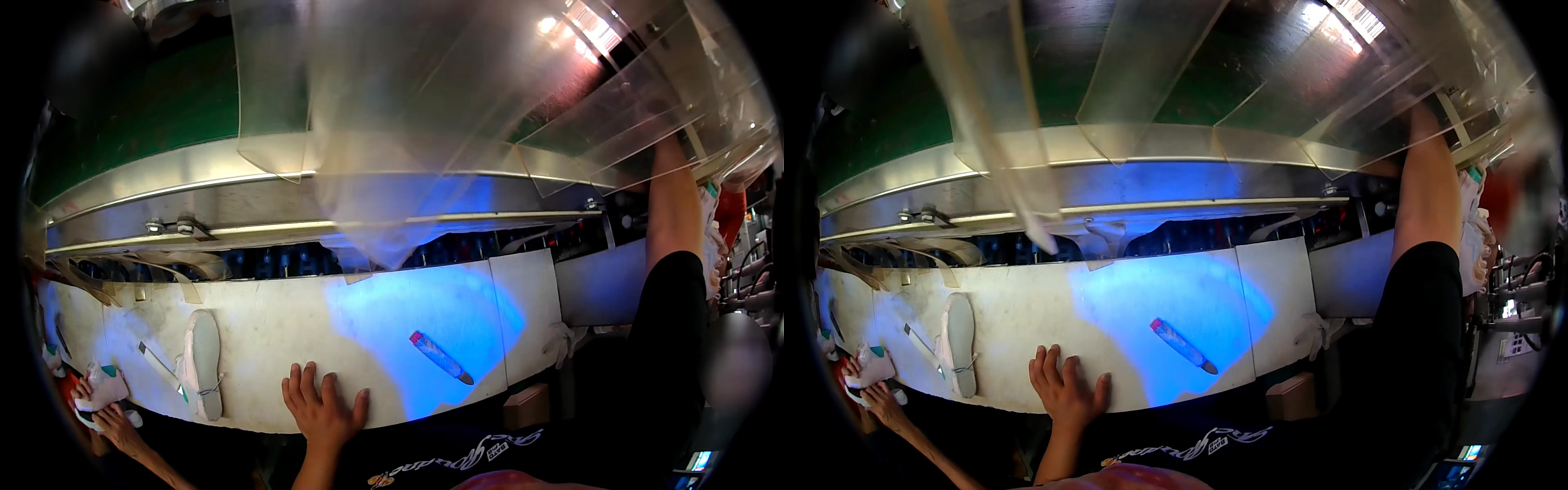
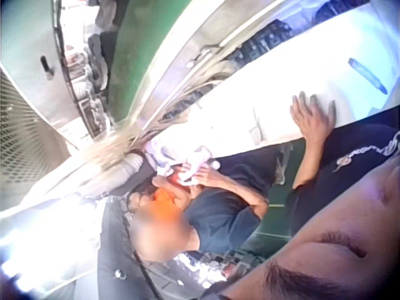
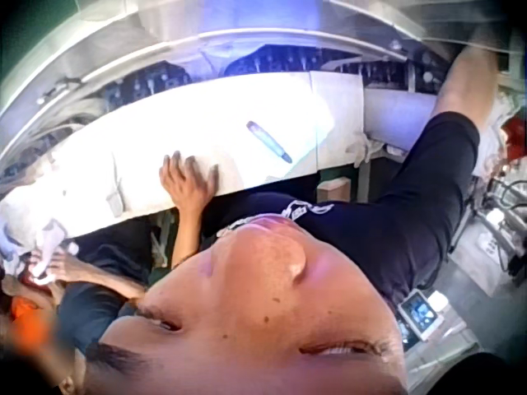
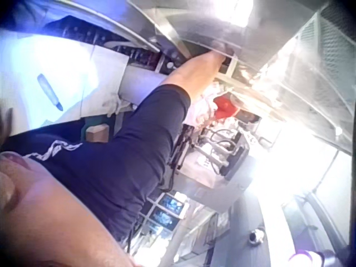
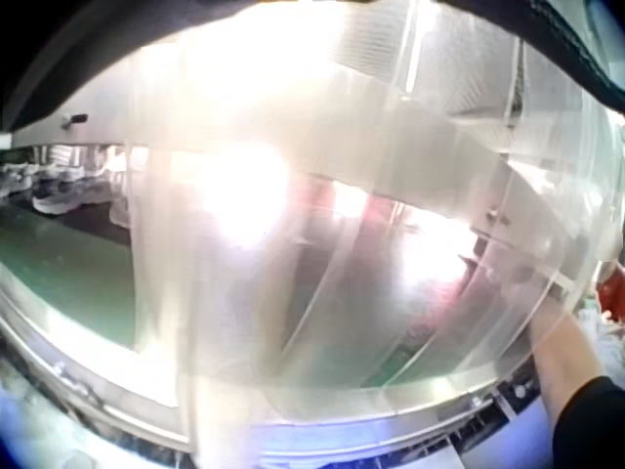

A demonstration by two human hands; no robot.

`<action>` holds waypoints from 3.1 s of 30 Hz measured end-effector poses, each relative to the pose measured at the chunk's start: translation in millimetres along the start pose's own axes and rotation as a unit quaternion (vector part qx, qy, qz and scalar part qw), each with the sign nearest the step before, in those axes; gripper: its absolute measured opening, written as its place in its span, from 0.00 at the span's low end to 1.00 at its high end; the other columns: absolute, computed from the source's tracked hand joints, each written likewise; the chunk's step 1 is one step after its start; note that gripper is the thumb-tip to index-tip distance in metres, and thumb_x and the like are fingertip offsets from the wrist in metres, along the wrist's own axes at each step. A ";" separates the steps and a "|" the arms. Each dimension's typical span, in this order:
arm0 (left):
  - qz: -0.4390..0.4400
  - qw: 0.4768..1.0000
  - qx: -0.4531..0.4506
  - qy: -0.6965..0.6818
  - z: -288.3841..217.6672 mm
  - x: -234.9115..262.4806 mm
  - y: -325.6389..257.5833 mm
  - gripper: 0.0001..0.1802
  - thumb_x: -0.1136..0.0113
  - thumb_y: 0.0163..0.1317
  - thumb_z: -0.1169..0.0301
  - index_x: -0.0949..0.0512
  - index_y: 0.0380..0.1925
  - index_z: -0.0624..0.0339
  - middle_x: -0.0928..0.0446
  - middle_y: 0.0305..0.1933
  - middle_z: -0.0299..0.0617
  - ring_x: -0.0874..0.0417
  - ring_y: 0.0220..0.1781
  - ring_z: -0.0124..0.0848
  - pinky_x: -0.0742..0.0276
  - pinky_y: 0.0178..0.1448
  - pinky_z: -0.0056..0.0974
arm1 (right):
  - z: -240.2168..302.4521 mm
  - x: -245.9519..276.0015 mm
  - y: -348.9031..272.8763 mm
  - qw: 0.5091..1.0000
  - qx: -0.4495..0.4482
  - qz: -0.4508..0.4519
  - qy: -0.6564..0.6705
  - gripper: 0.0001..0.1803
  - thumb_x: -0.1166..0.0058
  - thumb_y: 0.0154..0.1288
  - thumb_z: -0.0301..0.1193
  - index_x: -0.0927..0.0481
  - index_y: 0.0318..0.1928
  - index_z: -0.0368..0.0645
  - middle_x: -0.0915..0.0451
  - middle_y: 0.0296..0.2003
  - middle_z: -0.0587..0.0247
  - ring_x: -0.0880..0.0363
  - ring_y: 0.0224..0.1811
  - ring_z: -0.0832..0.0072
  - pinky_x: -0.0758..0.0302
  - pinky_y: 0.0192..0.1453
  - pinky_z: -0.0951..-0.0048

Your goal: The person assembles white slip-on shoes at a factory workstation. They insert a teal insole into the shoe, press it down, and use a small blue tool to adjust the fit around the edges. The person repeats this process for multiple shoes, moving finished units to a conveyor belt.

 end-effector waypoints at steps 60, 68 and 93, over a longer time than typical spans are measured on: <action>-0.111 0.980 0.068 -0.151 46.0 177.1 -20.0 0.13 0.33 0.66 0.68 0.15 0.44 0.69 0.12 0.34 0.52 0.11 0.36 0.42 0.16 0.47 0.43 | 372.8 -113.9 -468.2 0.902 0.075 0.067 0.419 0.23 0.35 0.74 0.41 0.17 0.62 0.40 0.18 0.48 0.50 0.15 0.47 0.52 0.17 0.58 0.53; 0.071 0.980 0.080 -0.170 53.4 113.5 100.1 0.19 0.31 0.70 0.59 0.12 0.37 0.69 0.12 0.33 0.50 0.13 0.35 0.38 0.17 0.45 0.42 | 389.9 -77.4 -454.6 0.919 0.083 0.031 0.385 0.32 0.31 0.71 0.44 0.20 0.67 0.37 0.22 0.61 0.46 0.21 0.65 0.52 0.23 0.73 0.56; 0.099 0.975 -0.185 0.068 -93.0 53.3 25.4 0.24 0.24 0.57 0.65 0.11 0.54 0.60 0.24 0.67 0.59 0.27 0.73 0.58 0.27 0.72 0.59 | 407.6 -88.1 -484.3 0.827 0.171 -0.039 0.534 0.16 0.30 0.64 0.31 0.10 0.52 0.41 0.20 0.56 0.49 0.17 0.56 0.54 0.18 0.62 0.55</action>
Point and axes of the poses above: each hand's wrist, its own y-axis towards the middle knuckle, its own x-axis out of the back of the hand, z = x × y, the point moved 5 cm from there along y, towards the middle knuckle
